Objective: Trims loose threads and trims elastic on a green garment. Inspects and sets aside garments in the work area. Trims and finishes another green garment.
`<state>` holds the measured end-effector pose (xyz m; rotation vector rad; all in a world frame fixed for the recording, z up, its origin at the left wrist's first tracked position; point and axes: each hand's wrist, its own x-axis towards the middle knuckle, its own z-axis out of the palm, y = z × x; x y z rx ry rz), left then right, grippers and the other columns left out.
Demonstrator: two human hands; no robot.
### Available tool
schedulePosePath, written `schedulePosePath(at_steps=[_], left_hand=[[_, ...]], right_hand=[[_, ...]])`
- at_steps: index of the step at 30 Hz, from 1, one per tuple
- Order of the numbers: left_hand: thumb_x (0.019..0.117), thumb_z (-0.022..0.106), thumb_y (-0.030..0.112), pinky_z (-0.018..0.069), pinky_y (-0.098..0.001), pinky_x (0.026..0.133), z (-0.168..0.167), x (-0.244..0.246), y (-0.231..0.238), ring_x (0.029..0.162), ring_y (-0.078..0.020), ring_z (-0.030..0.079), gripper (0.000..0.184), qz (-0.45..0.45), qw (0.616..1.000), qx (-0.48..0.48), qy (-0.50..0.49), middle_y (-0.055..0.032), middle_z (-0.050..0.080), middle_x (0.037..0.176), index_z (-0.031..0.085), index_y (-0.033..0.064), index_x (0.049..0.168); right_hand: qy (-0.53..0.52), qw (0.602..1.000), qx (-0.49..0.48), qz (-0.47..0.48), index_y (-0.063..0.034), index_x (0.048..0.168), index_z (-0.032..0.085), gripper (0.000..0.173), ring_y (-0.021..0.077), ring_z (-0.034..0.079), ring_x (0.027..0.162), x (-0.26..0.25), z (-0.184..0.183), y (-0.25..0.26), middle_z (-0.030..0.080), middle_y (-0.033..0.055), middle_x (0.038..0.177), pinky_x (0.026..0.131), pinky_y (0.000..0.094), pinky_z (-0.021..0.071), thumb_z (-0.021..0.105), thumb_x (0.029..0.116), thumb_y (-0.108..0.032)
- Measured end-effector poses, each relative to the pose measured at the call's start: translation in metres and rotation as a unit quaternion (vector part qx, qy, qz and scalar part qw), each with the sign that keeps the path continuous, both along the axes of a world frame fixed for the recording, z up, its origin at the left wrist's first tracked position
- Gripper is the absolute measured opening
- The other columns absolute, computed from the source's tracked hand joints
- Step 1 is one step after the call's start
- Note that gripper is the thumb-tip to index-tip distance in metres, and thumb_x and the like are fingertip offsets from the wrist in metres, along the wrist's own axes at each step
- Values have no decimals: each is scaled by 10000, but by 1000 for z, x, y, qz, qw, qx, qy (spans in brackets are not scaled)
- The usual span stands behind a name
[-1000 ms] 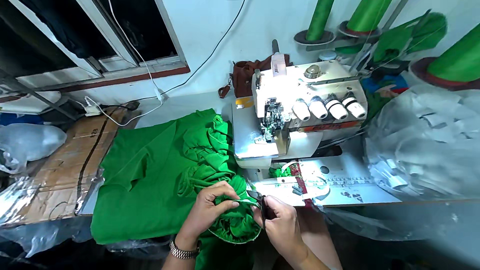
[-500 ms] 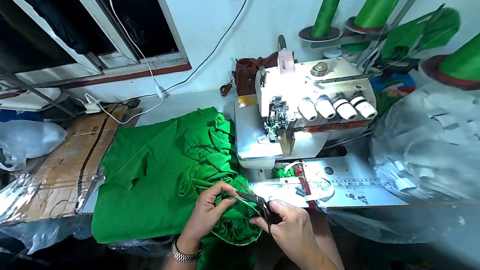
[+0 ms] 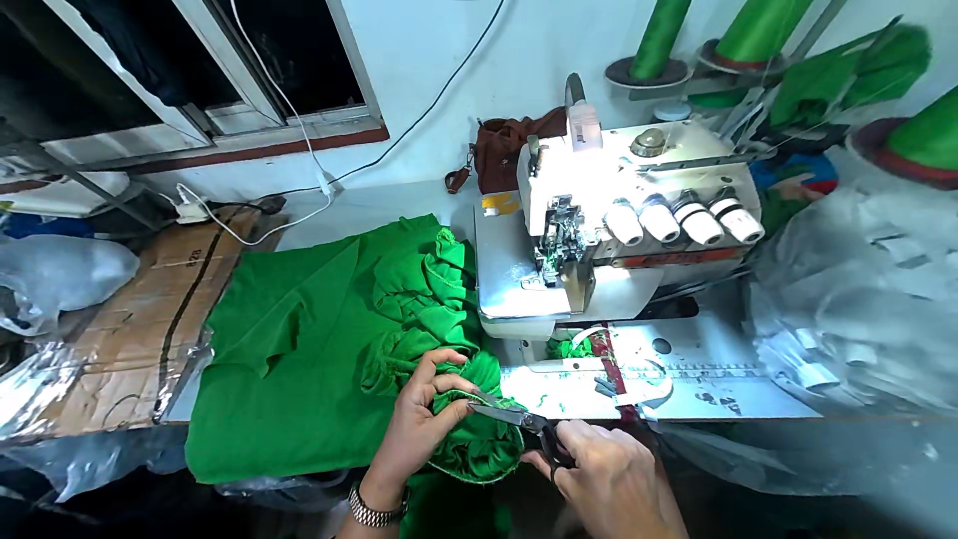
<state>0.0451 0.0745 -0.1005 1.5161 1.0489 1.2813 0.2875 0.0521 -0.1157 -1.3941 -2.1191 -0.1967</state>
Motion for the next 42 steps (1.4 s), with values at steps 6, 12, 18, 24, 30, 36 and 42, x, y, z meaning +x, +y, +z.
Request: schedulePosePath(at_steps=[6, 12, 18, 24, 30, 36, 42], left_hand=[[893, 711, 45, 586, -268, 851, 0, -1, 1, 916, -146, 733, 479, -1, 1000, 1, 1, -59, 759, 951, 534, 136, 1329], [894, 705, 37, 589, -275, 851, 1, -1, 1, 919, -159, 734, 480, -1, 1000, -8, 3, -70, 757, 946, 533, 134, 1332], [896, 709, 53, 587, -273, 852, 2, -1, 1, 919, -155, 732, 475, 2, 1000, -11, 10, -62, 757, 942, 535, 130, 1331], [895, 704, 56, 581, -250, 822, 3, -1, 1, 901, -130, 724, 472, 2, 1000, -19, 14, -40, 756, 941, 545, 141, 1331], [891, 708, 37, 590, -278, 836, 3, -1, 2, 913, -163, 732, 494, 2, 1000, -24, -1, -70, 757, 947, 536, 140, 1342], [894, 712, 42, 590, -272, 831, 2, -2, 2, 903, -159, 732, 503, -2, 1000, -25, -8, -71, 755, 942, 525, 138, 1351], [884, 693, 24, 586, -257, 822, 3, -2, 1, 903, -150, 729, 513, 2, 1000, -27, -2, -67, 754, 939, 526, 143, 1355]], right_hand=[[4, 1000, 11, -3, -122, 603, 580, 496, 168, 530, 435, -4, -6, 3, 529, 14, 524, 396, 325, 357, 636, 825, -562], [2, 1000, 11, 3, -119, 598, 568, 499, 170, 531, 434, -5, -8, 3, 524, 17, 522, 396, 328, 356, 619, 846, -549], [32, 999, 0, 22, -105, 608, 576, 480, 167, 539, 430, -5, -13, 5, 514, 22, 515, 384, 322, 385, 645, 839, -520], [57, 997, -19, 51, -88, 601, 566, 482, 182, 553, 421, -3, -16, 5, 511, 39, 505, 370, 336, 415, 652, 860, -485], [41, 997, -44, 43, -112, 603, 593, 552, 172, 572, 463, -2, -7, 6, 529, 19, 528, 400, 339, 447, 665, 784, -629], [29, 998, -40, 36, -117, 604, 603, 552, 171, 561, 458, -2, -3, 7, 526, 12, 524, 397, 339, 430, 656, 775, -639], [29, 998, -43, 40, -117, 593, 580, 572, 163, 543, 443, -3, -3, 7, 502, 12, 509, 388, 331, 415, 628, 811, -644]])
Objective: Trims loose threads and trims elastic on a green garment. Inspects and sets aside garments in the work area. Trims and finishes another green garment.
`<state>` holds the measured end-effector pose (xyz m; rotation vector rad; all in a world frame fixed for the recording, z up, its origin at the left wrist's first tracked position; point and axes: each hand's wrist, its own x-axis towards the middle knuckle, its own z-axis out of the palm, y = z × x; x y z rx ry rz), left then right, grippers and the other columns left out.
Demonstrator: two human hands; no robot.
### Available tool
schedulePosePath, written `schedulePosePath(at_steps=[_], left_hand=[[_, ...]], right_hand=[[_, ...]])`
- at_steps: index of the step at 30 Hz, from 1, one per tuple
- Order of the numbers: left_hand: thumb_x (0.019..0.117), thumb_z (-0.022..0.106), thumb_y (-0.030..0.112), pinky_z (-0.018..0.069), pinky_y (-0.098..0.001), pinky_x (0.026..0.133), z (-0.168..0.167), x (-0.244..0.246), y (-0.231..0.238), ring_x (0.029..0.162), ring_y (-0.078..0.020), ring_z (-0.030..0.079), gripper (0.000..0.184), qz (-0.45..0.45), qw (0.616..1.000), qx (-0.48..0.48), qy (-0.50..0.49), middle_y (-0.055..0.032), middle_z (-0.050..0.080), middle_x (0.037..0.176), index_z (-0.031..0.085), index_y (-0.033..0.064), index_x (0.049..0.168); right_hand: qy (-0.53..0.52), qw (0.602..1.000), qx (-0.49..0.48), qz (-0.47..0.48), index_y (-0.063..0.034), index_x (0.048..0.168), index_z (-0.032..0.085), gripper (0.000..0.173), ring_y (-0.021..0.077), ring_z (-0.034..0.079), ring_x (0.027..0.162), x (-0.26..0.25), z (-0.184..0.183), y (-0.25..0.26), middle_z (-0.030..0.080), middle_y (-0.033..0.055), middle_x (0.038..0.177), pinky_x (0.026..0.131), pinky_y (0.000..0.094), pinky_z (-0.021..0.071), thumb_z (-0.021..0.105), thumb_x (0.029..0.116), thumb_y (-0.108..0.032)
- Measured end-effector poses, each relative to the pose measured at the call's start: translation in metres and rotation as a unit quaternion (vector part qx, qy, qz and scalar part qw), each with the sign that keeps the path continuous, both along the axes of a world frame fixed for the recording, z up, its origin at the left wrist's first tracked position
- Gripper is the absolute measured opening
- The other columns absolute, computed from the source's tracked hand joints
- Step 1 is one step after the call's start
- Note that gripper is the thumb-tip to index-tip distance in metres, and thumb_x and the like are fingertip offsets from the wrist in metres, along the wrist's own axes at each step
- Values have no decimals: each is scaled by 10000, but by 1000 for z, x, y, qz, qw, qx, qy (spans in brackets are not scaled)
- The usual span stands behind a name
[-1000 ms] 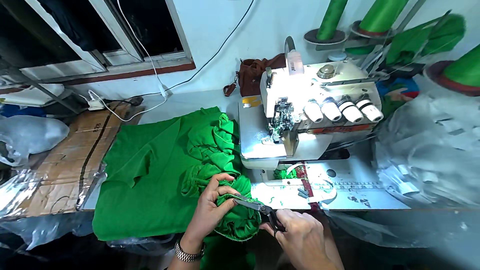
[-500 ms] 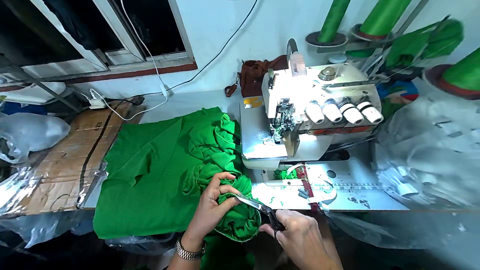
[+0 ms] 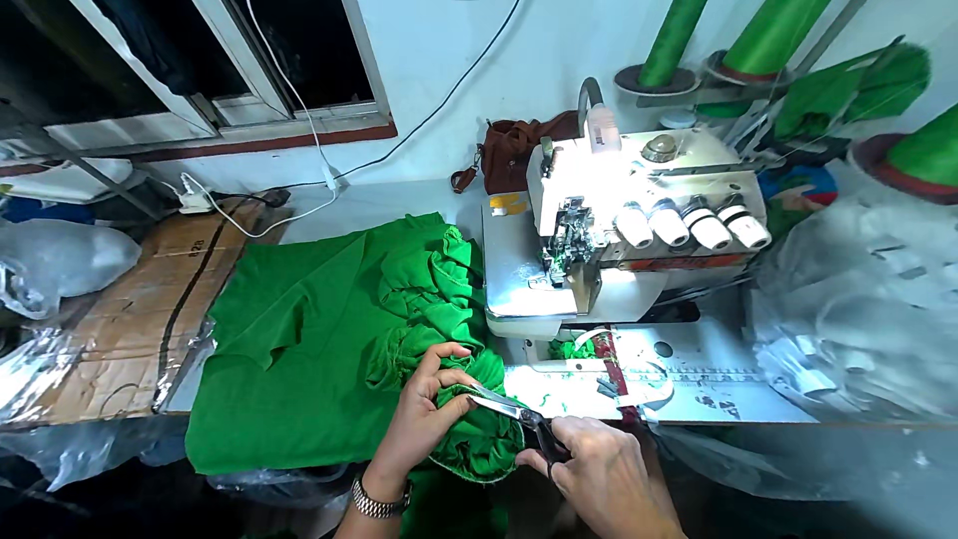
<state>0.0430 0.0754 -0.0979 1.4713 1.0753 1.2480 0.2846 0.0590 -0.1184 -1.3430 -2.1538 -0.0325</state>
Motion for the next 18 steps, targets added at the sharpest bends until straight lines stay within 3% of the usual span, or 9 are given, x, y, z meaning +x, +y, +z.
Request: schedulePosePath(at_steps=[10, 14, 18], left_hand=[[904, 684, 39, 581, -262, 796, 2, -1, 3, 894, -142, 710, 425, 6, 1000, 5, 8, -53, 738, 960, 554, 115, 1302], [883, 680, 4, 584, -269, 803, 1, -3, 6, 904, -158, 704, 446, 12, 1000, 17, 4, -61, 724, 971, 553, 119, 1294], [866, 691, -15, 587, -261, 775, 2, -3, 6, 878, -155, 716, 507, 2, 1000, 1, -3, -68, 739, 944, 532, 123, 1326]], right_hand=[[8, 1000, -11, 24, -83, 613, 600, 449, 196, 597, 451, 5, -1, 1, 541, 50, 514, 407, 356, 471, 698, 812, -473], [36, 999, -13, 22, -99, 605, 586, 495, 162, 566, 461, 6, -4, 1, 523, 24, 522, 418, 323, 464, 684, 823, -533], [18, 1000, -11, 9, -111, 612, 602, 492, 174, 563, 472, 3, 0, 3, 521, 9, 532, 417, 332, 449, 702, 762, -568]])
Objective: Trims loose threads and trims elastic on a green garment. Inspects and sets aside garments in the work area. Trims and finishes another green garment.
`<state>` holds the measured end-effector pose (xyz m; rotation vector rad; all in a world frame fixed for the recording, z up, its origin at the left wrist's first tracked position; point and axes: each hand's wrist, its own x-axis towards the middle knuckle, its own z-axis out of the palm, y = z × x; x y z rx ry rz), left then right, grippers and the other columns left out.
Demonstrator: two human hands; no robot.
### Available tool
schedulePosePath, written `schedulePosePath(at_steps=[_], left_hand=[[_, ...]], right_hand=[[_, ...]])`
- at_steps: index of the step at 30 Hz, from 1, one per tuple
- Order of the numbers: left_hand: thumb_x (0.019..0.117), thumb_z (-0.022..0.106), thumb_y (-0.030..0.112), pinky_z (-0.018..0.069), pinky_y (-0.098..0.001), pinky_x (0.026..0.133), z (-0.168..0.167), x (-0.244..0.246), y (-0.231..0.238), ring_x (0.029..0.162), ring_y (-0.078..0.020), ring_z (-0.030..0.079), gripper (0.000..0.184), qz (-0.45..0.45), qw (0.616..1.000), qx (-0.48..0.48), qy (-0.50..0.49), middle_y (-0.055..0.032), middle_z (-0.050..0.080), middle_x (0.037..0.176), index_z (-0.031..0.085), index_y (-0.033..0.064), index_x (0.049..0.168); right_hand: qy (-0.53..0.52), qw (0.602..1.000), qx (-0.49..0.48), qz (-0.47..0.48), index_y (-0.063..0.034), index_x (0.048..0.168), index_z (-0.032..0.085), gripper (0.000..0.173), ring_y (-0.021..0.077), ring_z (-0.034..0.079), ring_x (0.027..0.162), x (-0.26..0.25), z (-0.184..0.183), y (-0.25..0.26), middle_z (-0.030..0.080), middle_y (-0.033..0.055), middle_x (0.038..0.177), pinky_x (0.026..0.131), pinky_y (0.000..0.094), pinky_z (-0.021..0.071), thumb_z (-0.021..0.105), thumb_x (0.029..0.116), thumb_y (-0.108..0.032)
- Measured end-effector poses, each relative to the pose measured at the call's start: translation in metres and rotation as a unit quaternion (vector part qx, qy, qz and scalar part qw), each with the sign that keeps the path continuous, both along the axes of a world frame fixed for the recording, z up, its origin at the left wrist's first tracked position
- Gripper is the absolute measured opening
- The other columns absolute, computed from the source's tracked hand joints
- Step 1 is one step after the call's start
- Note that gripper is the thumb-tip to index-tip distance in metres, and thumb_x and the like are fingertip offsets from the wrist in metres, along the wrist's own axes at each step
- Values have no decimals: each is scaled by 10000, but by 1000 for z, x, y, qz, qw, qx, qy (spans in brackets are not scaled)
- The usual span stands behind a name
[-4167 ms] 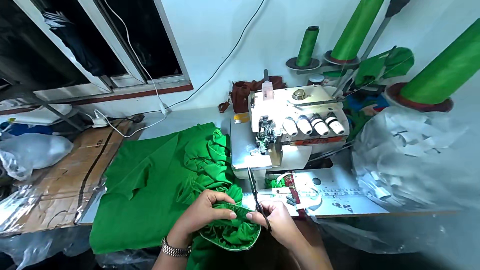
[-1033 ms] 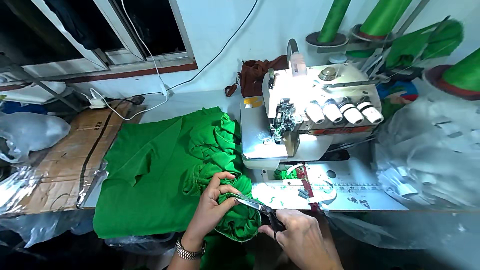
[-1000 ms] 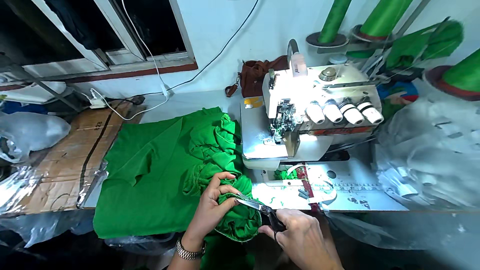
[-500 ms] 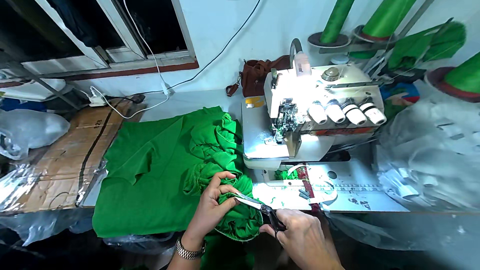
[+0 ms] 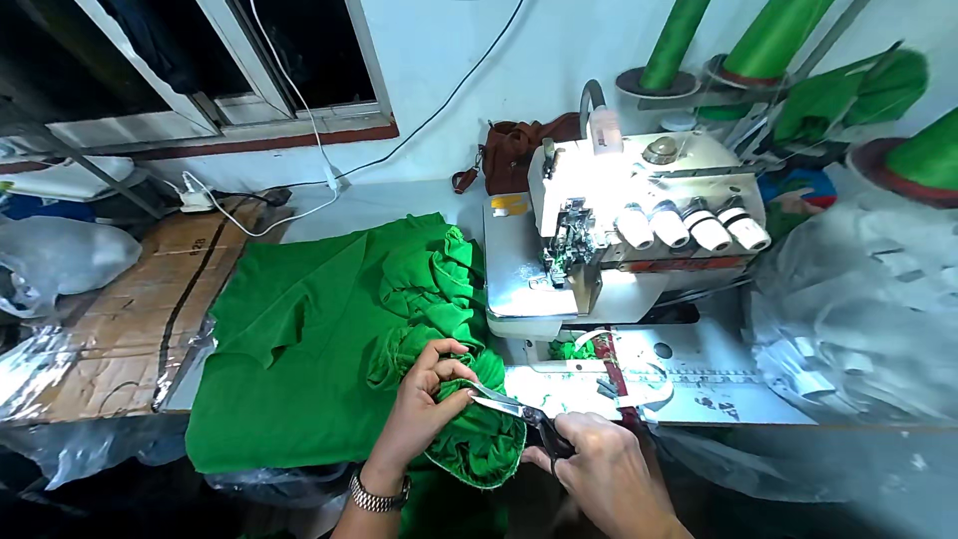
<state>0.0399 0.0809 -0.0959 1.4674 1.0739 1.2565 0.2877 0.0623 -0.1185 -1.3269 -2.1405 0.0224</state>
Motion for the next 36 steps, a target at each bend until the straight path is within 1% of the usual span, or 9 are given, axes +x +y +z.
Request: schedulePosePath(at_steps=[6, 9, 16, 20, 22, 25, 28, 33, 36], left_hand=[[837, 730, 5, 592, -254, 774, 1, 1, -2, 871, -143, 726, 555, 4, 1000, -16, -5, -61, 749, 923, 531, 136, 1339], [842, 739, 6, 598, -260, 784, 1, 1, -2, 873, -149, 731, 564, -2, 1000, -16, -8, -68, 751, 928, 525, 137, 1348], [838, 705, -28, 599, -258, 759, 2, 2, -2, 857, -152, 735, 574, -1, 1000, -27, -13, -74, 755, 924, 513, 138, 1353], [852, 732, 21, 594, -261, 776, 2, 2, -3, 867, -147, 727, 556, 7, 1000, -27, 0, -58, 750, 924, 525, 152, 1351], [858, 741, 34, 592, -258, 783, 1, 2, -2, 869, -144, 726, 549, 5, 1000, -25, 2, -54, 751, 926, 527, 145, 1352], [872, 721, 18, 583, -238, 747, 2, 1, -1, 846, -132, 719, 519, 6, 1000, -24, -13, -56, 748, 936, 526, 130, 1339], [880, 698, -1, 573, -238, 767, 1, -1, 1, 862, -127, 705, 493, -3, 1000, -16, -22, -57, 733, 941, 512, 116, 1322], [865, 721, -28, 579, -241, 749, -1, -1, 0, 820, -137, 716, 549, -1, 999, -22, -31, -74, 742, 907, 498, 125, 1343], [859, 733, -38, 572, -221, 718, 0, -1, 0, 796, -125, 717, 584, 1, 999, -27, -37, -71, 747, 902, 477, 140, 1352]], right_hand=[[-38, 999, 24, -9, -109, 632, 639, 445, 203, 588, 483, -2, 8, 5, 545, 17, 538, 416, 352, 454, 716, 740, -534], [-51, 998, 43, -7, -113, 658, 659, 424, 207, 586, 487, -2, 9, 6, 558, 16, 553, 416, 347, 450, 704, 754, -524], [-70, 996, 63, 7, -95, 666, 660, 366, 205, 583, 478, -1, 9, 8, 554, 27, 550, 415, 338, 441, 734, 749, -444], [-39, 998, 48, 33, -80, 681, 669, 340, 202, 620, 500, 1, 1, 10, 574, 42, 558, 453, 336, 509, 767, 759, -396], [-25, 998, 34, 43, -81, 670, 660, 329, 189, 621, 498, 1, -4, 9, 565, 38, 547, 459, 327, 516, 759, 777, -375], [-6, 999, 6, 40, -79, 649, 650, 344, 185, 629, 500, 1, -8, 9, 572, 41, 541, 463, 340, 524, 755, 783, -377], [9, 999, -16, 38, -82, 628, 627, 376, 181, 616, 491, 2, -7, 9, 561, 43, 535, 454, 351, 511, 749, 787, -400], [-13, 999, -23, 21, -106, 619, 620, 448, 190, 596, 496, 2, -1, 8, 550, 23, 535, 461, 359, 496, 736, 741, -521], [-32, 999, -6, 15, -108, 621, 623, 449, 193, 596, 494, 1, 1, 9, 543, 19, 532, 453, 358, 489, 731, 739, -527]])
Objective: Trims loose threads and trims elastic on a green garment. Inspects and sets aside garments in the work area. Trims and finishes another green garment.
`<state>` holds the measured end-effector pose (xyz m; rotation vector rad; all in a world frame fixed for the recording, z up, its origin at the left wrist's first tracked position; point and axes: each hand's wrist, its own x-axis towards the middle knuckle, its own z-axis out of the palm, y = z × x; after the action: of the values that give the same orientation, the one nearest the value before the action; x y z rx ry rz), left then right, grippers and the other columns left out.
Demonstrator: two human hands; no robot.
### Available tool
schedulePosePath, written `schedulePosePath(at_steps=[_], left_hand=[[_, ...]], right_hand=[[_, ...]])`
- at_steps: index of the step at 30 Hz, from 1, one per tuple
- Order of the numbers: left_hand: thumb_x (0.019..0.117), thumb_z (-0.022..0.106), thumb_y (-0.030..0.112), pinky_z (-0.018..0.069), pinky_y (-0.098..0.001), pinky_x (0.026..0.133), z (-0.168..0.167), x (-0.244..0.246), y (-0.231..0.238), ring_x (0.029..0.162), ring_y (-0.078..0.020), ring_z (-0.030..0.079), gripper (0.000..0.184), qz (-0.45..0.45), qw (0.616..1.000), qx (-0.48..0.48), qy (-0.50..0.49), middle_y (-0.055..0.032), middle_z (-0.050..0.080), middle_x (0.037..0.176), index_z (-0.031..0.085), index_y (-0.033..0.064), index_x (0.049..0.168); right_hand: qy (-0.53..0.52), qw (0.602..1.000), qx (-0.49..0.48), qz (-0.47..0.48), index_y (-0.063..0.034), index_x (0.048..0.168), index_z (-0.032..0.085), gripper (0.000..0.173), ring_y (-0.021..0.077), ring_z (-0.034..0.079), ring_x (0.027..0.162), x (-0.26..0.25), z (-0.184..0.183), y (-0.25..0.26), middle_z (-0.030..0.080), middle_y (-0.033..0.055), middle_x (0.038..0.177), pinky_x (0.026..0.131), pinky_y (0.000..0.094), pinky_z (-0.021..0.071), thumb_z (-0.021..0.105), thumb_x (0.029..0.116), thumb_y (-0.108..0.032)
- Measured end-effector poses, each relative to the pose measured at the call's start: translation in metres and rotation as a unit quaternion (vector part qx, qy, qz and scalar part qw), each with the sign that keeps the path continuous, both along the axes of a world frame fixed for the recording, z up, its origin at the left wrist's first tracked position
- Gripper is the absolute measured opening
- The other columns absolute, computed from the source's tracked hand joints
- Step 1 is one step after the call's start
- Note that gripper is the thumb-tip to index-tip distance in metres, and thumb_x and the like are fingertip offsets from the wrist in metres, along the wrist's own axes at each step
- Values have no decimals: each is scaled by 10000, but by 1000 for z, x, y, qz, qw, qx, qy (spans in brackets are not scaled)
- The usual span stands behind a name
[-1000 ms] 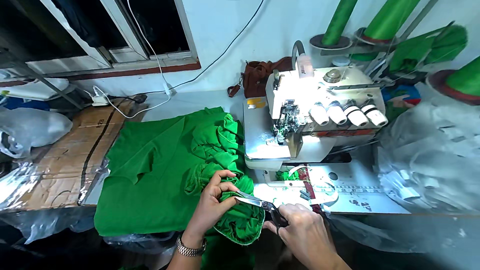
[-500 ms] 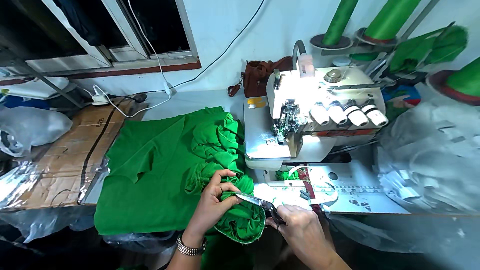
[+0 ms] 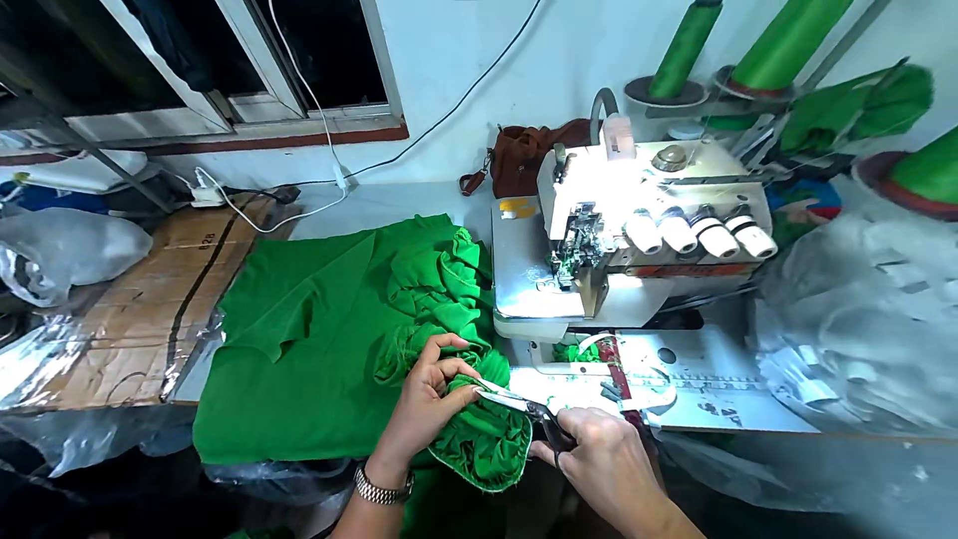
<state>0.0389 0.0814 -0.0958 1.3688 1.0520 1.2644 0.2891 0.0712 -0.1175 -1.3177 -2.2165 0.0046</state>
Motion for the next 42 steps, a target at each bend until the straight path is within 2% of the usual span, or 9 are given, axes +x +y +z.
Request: schedulePosePath(at_steps=[13, 15, 18, 19, 23, 26, 36, 39, 42], left_hand=[[850, 725, -35, 547, -193, 664, 1, -1, 0, 755, -101, 705, 600, 12, 1000, -18, 7, -56, 752, 892, 463, 158, 1354], [851, 725, -19, 546, -195, 663, 2, -1, 0, 750, -95, 701, 600, 13, 1000, -22, 15, -43, 753, 890, 460, 159, 1359], [856, 727, -9, 556, -213, 688, 2, -2, 1, 769, -105, 710, 596, 7, 999, -28, 16, -47, 753, 886, 456, 154, 1361], [859, 725, -13, 560, -216, 695, 2, -2, 1, 771, -109, 711, 597, 4, 1000, -28, 13, -51, 752, 886, 454, 154, 1365], [846, 739, -11, 557, -211, 681, 2, -2, 1, 748, -106, 707, 613, 5, 1000, -27, 15, -50, 750, 867, 459, 153, 1365], [838, 751, -15, 564, -217, 687, 3, -2, 1, 749, -110, 712, 622, 6, 1000, -26, 17, -58, 752, 858, 462, 147, 1364], [845, 749, 6, 558, -217, 683, 0, -1, 1, 743, -106, 703, 618, 13, 999, -26, 22, -45, 747, 860, 459, 157, 1369], [843, 753, -8, 566, -227, 690, 0, -1, 1, 766, -130, 716, 607, 11, 1000, -17, 14, -68, 749, 877, 458, 142, 1353], [840, 753, -6, 554, -215, 678, 1, 0, 1, 752, -112, 707, 624, 14, 1000, -15, 18, -59, 748, 867, 453, 152, 1363]], right_hand=[[-6, 999, 27, 16, -76, 654, 651, 341, 204, 627, 502, -4, 0, 1, 572, 47, 546, 469, 353, 523, 774, 760, -375], [24, 999, -41, 25, -75, 626, 625, 377, 194, 609, 483, -4, 0, -1, 558, 50, 527, 456, 359, 507, 763, 765, -397], [51, 964, -258, 32, -38, 649, 616, 493, 205, 573, 557, -3, 15, -2, 560, 75, 568, 554, 398, 462, 777, 815, -473], [53, 959, -277, 31, -38, 654, 617, 494, 201, 569, 564, -2, 16, -2, 563, 73, 574, 564, 398, 458, 780, 817, -475], [40, 994, -103, 26, -67, 633, 617, 393, 205, 598, 488, -4, 3, -2, 557, 62, 536, 465, 389, 500, 769, 776, -400], [25, 998, -48, 19, -88, 615, 600, 392, 183, 581, 469, -7, 3, 1, 531, 35, 520, 439, 358, 483, 748, 758, -422], [13, 998, -50, 26, -54, 643, 629, 305, 226, 640, 498, -12, -3, -1, 579, 84, 542, 467, 380, 528, 792, 767, -280], [18, 997, -79, 19, -70, 649, 627, 363, 205, 616, 501, -8, 3, 2, 566, 58, 545, 472, 380, 513, 768, 779, -378], [-2, 999, -47, 14, -83, 626, 617, 391, 202, 611, 499, -7, 9, 4, 558, 47, 539, 470, 382, 510, 777, 728, -426]])
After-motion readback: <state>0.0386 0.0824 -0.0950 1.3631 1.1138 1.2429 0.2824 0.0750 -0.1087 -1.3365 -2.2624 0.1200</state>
